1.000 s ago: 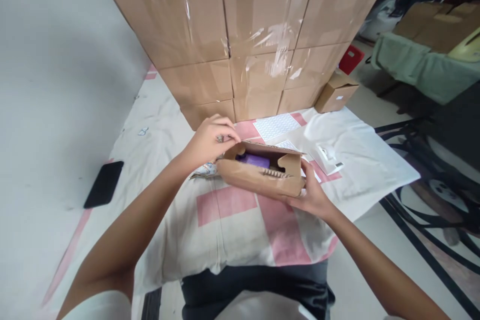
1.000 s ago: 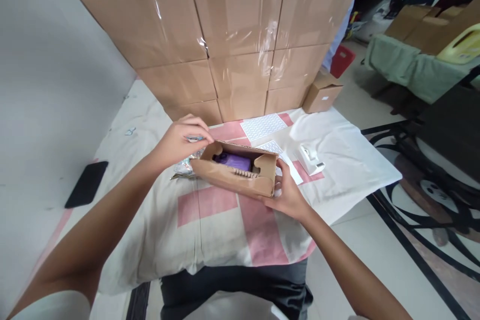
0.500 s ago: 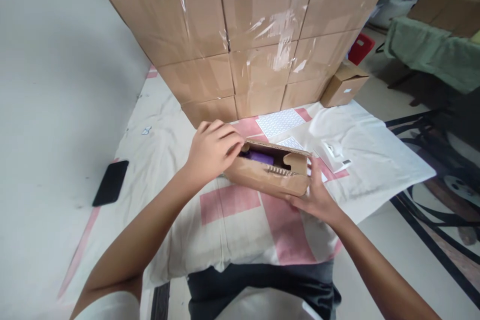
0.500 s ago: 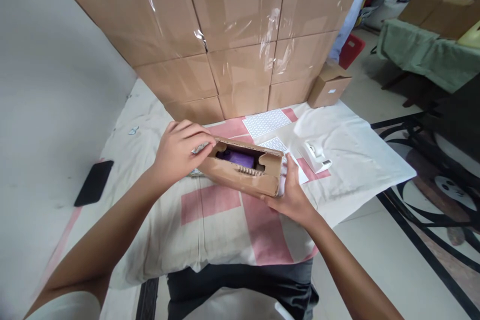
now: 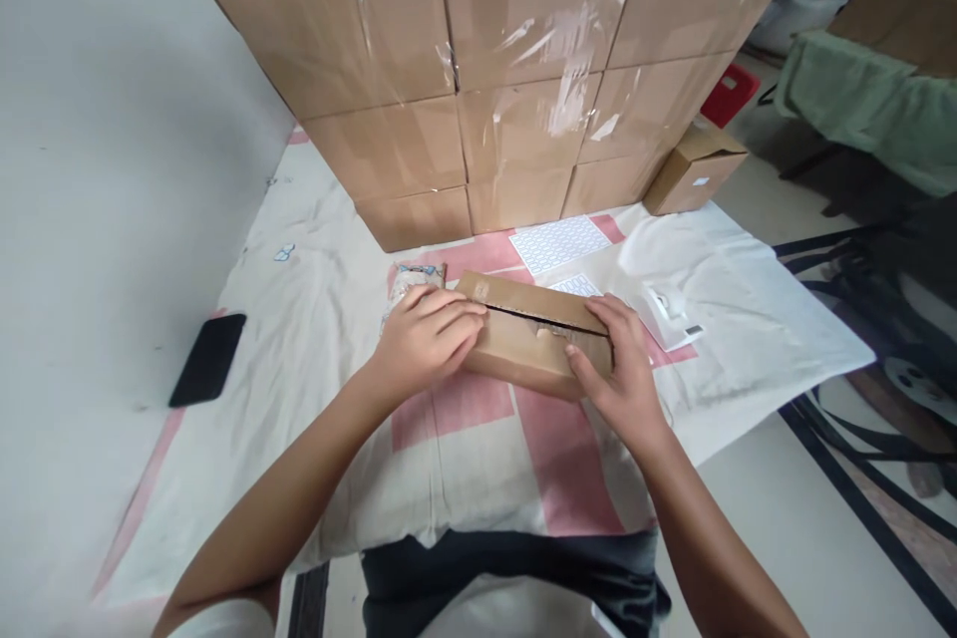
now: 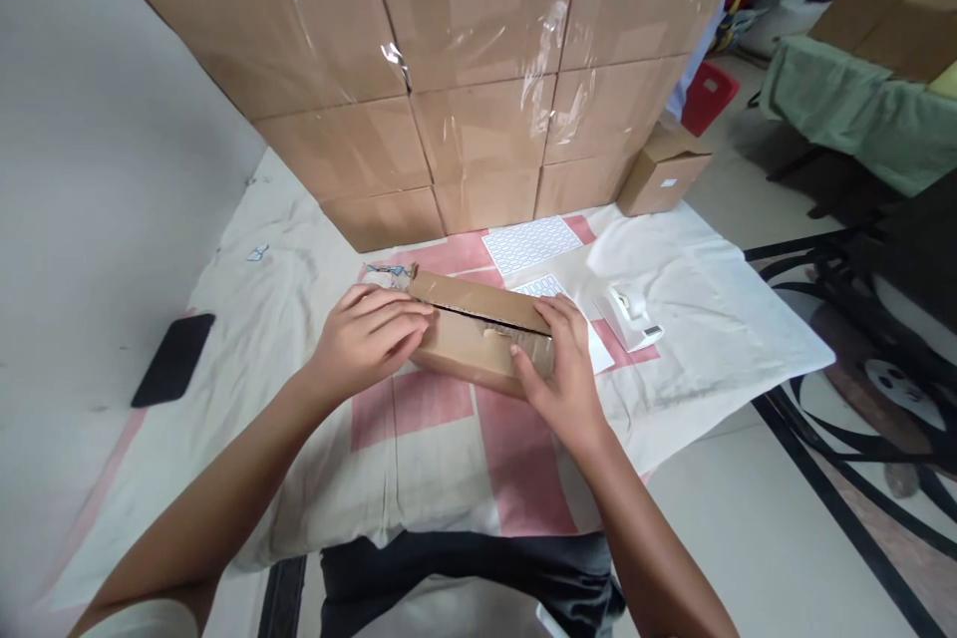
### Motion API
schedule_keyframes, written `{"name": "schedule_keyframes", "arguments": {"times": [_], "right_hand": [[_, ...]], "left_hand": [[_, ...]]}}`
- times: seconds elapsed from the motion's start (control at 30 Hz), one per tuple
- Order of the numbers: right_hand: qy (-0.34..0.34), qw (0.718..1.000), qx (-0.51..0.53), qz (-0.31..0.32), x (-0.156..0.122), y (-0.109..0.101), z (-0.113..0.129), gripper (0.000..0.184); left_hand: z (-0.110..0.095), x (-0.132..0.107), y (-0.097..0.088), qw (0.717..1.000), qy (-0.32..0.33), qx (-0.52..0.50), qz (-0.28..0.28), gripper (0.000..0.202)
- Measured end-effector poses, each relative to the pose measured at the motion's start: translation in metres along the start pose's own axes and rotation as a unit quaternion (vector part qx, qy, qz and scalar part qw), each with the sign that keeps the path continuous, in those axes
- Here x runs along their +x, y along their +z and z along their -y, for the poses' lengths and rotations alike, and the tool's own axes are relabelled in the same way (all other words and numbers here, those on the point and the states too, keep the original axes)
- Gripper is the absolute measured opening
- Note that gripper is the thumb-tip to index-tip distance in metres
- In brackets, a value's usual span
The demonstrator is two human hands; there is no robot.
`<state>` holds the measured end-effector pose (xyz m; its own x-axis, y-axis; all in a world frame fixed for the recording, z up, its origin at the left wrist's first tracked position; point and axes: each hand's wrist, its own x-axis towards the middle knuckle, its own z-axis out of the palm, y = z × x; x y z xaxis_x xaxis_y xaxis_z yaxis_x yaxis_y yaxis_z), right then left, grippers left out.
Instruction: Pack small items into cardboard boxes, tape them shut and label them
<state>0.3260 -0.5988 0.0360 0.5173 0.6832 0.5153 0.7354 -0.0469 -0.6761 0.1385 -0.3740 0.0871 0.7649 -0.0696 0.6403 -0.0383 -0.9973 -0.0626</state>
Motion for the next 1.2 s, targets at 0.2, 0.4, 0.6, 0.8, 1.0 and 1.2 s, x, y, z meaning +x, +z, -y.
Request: {"name": "schedule_keyframes", "arguments": {"times": [0.2, 0.4, 0.6, 0.8, 1.0, 1.2], "right_hand": [[0.014, 1.000, 0.000, 0.007, 0.001, -0.001, 0.002, 0.045], [0.014, 1.000, 0.005, 0.014, 0.001, -0.001, 0.003, 0.044], [0.019, 1.000, 0.009, 0.017, 0.003, -0.001, 0.004, 0.041], [0.021, 1.000, -0.006, -0.003, 0.005, 0.001, 0.003, 0.037], [0.009, 0.989, -0.141, 0.037, 0.011, -0.009, 0.020, 0.031], [-0.011, 0.930, -0.232, 0.285, 0.085, 0.011, 0.070, 0.039]], "left_hand": [[0.000, -0.013, 0.001, 0.998, -0.015, -0.061, 0.030, 0.019], [0.005, -0.015, -0.007, 0.981, -0.084, -0.142, 0.101, 0.019], [0.007, -0.031, -0.017, 0.977, -0.057, -0.145, 0.143, 0.046], [-0.015, -0.053, 0.004, 0.997, -0.058, -0.024, 0.047, 0.044], [-0.026, -0.057, 0.007, 0.997, -0.077, 0.012, 0.003, 0.037], [-0.026, -0.065, 0.009, 0.996, -0.093, -0.005, 0.013, 0.042]]}}
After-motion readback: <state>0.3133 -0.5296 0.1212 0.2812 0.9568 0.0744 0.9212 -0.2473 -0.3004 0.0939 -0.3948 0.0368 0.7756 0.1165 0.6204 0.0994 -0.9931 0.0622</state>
